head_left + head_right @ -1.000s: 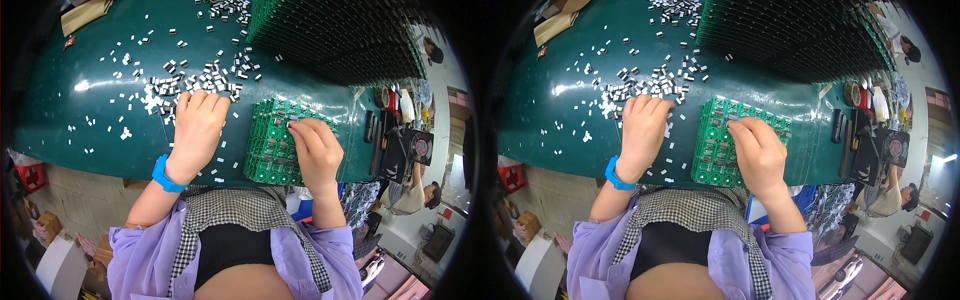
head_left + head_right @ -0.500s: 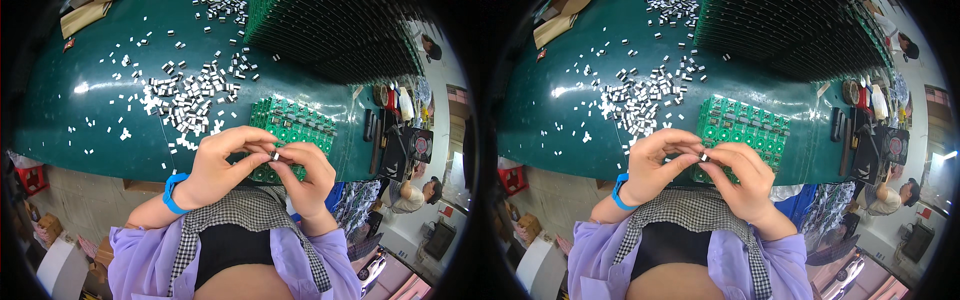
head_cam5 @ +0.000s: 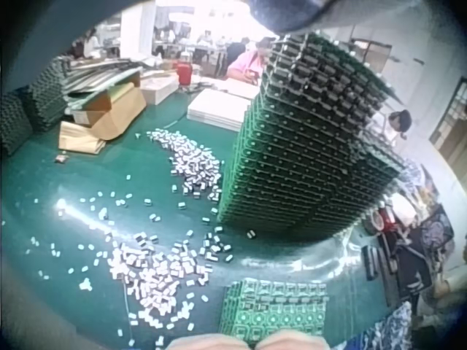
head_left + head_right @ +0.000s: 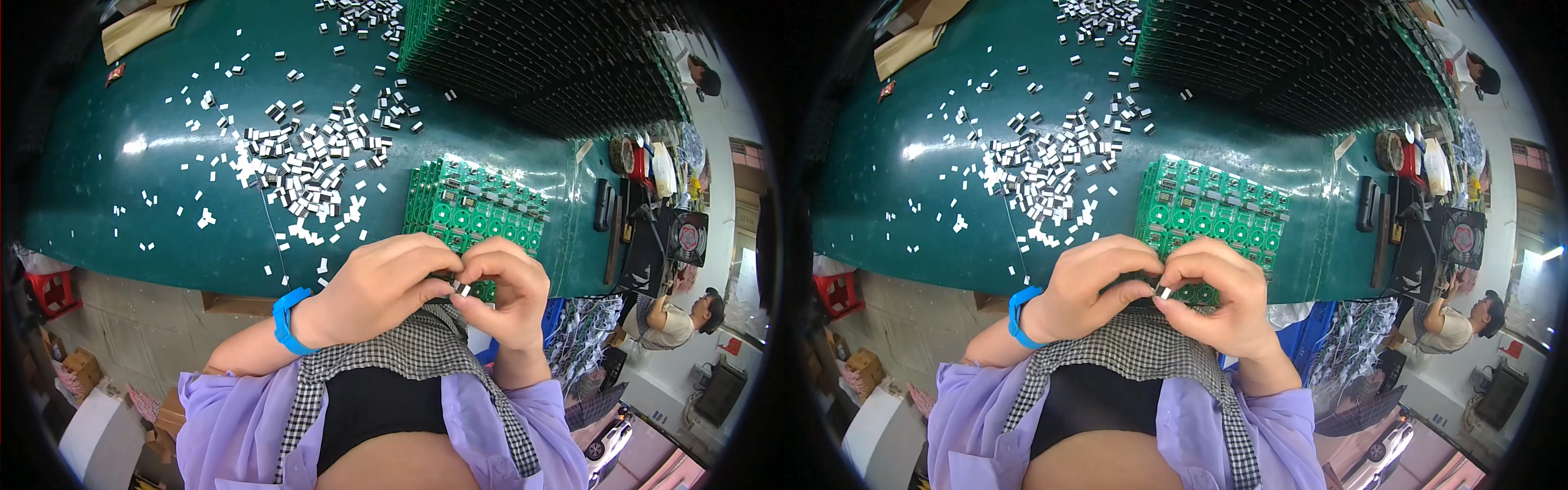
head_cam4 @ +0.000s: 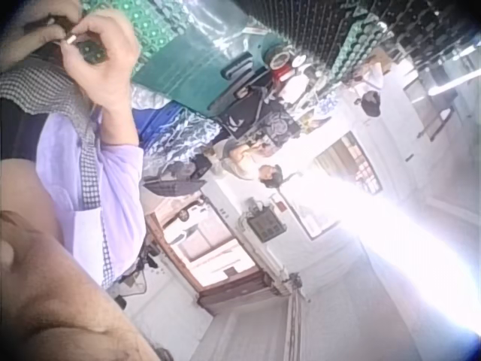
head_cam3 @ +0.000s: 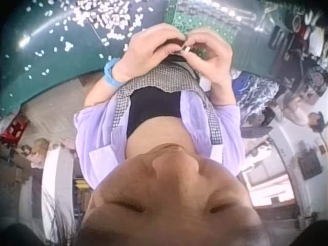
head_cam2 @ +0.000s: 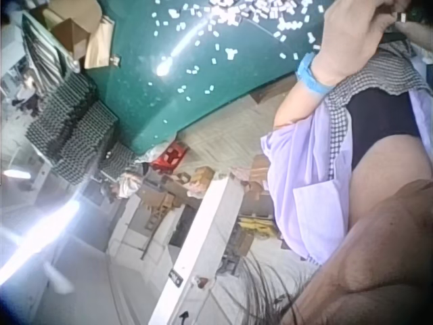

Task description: The person assembles small silver electronic components onto green circuit boards by hand.

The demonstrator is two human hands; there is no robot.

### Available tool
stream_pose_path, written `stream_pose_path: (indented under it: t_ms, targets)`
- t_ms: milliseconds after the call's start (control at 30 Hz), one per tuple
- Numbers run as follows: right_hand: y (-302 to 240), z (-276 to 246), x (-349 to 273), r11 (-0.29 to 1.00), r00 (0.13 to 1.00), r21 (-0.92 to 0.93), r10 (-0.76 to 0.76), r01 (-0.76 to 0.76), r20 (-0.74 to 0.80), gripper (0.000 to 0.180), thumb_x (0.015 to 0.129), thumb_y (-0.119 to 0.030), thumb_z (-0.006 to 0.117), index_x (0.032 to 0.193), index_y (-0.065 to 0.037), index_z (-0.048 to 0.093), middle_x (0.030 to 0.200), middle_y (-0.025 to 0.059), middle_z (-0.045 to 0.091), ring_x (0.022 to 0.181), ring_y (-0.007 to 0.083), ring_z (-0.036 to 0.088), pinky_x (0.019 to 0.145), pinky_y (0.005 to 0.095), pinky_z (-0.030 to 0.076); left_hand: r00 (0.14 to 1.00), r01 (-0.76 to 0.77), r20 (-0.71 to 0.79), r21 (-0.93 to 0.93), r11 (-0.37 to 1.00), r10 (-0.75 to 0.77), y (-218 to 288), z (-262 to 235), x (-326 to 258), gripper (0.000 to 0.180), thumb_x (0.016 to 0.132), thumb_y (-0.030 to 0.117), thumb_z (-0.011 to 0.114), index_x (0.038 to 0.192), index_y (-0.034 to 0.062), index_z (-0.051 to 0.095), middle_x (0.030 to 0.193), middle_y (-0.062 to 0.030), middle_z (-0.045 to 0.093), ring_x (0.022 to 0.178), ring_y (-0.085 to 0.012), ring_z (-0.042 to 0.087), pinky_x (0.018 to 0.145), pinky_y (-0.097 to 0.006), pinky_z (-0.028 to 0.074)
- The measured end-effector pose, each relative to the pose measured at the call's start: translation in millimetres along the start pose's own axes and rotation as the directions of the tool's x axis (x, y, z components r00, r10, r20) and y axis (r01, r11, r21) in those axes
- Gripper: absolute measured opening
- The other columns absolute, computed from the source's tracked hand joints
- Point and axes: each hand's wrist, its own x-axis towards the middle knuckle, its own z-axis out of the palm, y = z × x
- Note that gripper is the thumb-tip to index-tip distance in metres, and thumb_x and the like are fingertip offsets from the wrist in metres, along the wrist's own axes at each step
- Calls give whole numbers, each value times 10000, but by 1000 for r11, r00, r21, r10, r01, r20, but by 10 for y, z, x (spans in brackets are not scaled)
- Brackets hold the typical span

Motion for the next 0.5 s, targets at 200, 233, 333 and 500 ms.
stream_pose_path:
  t_ms: [200, 233, 333, 500]
  targets:
    - [-82, 70, -33, 875, 966, -444, -248, 192, -70, 194, 680, 43, 766, 847, 4, 675, 814, 116, 667, 694, 194, 657, 589, 262, 535, 984, -144, -69, 225, 964, 163, -43, 37, -13, 209, 720, -11, 718, 921, -8, 661, 838, -123, 675, 720, -249, 672, 603, -309, 532]
    - [-83, 81, -38, 875, 960, -445, -262, 192, -100, 196, 676, 48, 767, 846, 7, 677, 813, 116, 670, 690, 196, 661, 582, 264, 537, 979, -158, -88, 223, 962, 181, -41, 36, -6, 204, 709, -8, 725, 905, -9, 667, 815, -112, 677, 692, -247, 671, 583, -305, 531]
    - [-52, 85, -43, 879, 950, -437, -278, 192, -141, 209, 666, 59, 769, 851, 16, 680, 812, 118, 675, 689, 199, 666, 574, 266, 539, 979, -147, -96, 266, 953, 177, -17, 24, 28, 179, 701, -2, 732, 868, -4, 667, 809, -108, 676, 685, -242, 671, 574, -299, 527]
    - [-13, 74, -30, 887, 949, -421, -276, 192, -149, 213, 667, 62, 766, 860, 21, 686, 818, 122, 679, 707, 201, 667, 593, 270, 535, 982, -142, -93, 223, 964, 166, -37, 20, 47, 153, 699, -22, 723, 831, 3, 648, 778, -98, 655, 681, -232, 655, 566, -299, 514]
